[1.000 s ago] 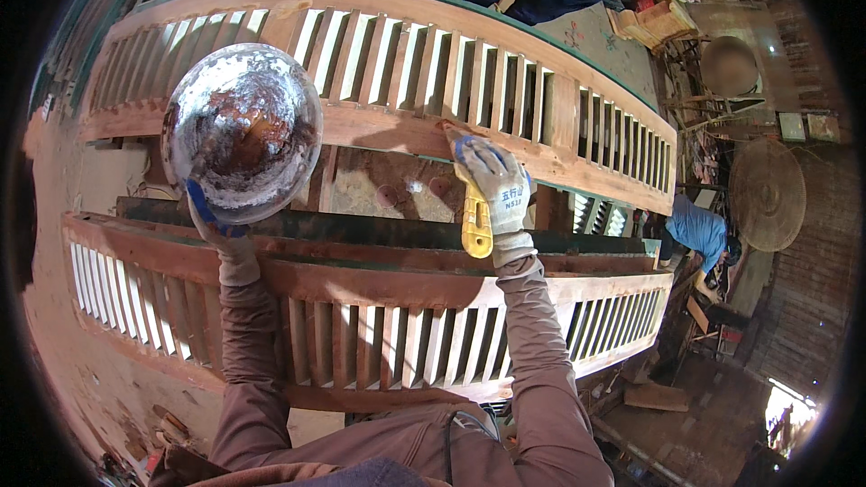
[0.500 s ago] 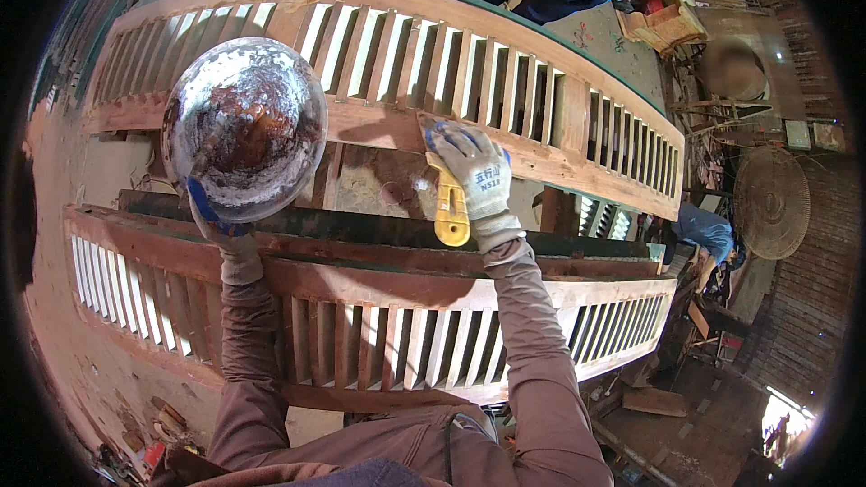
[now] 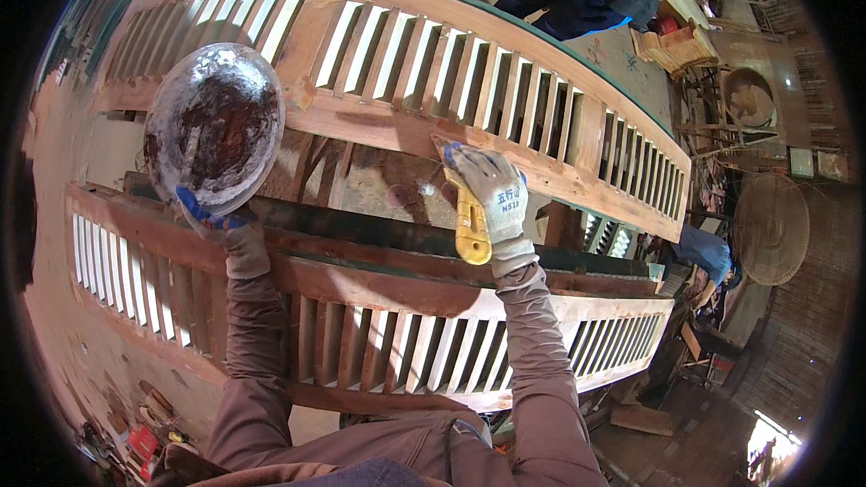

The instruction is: The person applies a dark wood finish to the slats and frames of wooden louvers using a yellow sponge applicator. They repeatedly dip the applicator into a metal bowl held in the other hand and wipe the finish onto the wood surfaces.

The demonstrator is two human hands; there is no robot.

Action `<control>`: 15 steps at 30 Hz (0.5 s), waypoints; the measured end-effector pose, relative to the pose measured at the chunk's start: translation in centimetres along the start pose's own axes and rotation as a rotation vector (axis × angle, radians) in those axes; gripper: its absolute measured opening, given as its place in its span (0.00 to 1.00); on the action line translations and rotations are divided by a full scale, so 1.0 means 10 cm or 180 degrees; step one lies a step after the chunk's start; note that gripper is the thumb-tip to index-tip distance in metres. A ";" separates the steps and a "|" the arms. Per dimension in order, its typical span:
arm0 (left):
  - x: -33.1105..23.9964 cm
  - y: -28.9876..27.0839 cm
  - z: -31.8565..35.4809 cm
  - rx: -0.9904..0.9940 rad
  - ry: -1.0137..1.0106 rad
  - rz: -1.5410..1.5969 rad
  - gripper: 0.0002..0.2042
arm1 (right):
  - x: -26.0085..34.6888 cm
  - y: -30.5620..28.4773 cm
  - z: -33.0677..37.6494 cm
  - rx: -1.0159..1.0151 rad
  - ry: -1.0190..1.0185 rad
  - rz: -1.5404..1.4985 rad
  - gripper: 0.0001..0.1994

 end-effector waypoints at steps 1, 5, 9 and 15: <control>-0.01 0.00 0.00 0.0019 -0.0130 -0.0084 0.42 | 0.06 0.00 -0.07 -0.0060 -0.0035 -0.0029 0.22; 0.06 0.02 0.00 -0.0072 -0.0272 0.0893 0.46 | 0.16 0.23 -0.20 -0.0223 -0.0115 0.0182 0.19; 0.09 0.00 0.02 -0.0004 -0.0264 0.0692 0.48 | 0.29 0.17 -0.16 0.0124 -0.0249 0.0024 0.17; 0.09 -0.02 0.06 -0.0035 -0.0303 0.0748 0.48 | 0.21 -0.04 -0.23 -0.0069 -0.0071 -0.0098 0.17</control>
Point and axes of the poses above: each hand's wrist, its own z-axis away from the middle knuckle, its own y-axis out of the palm, x = y × z, the point moved 2 cm from there along -z, towards the middle knuckle, and after that the axes turned 2 degrees about -x, right-handed, at the moved point
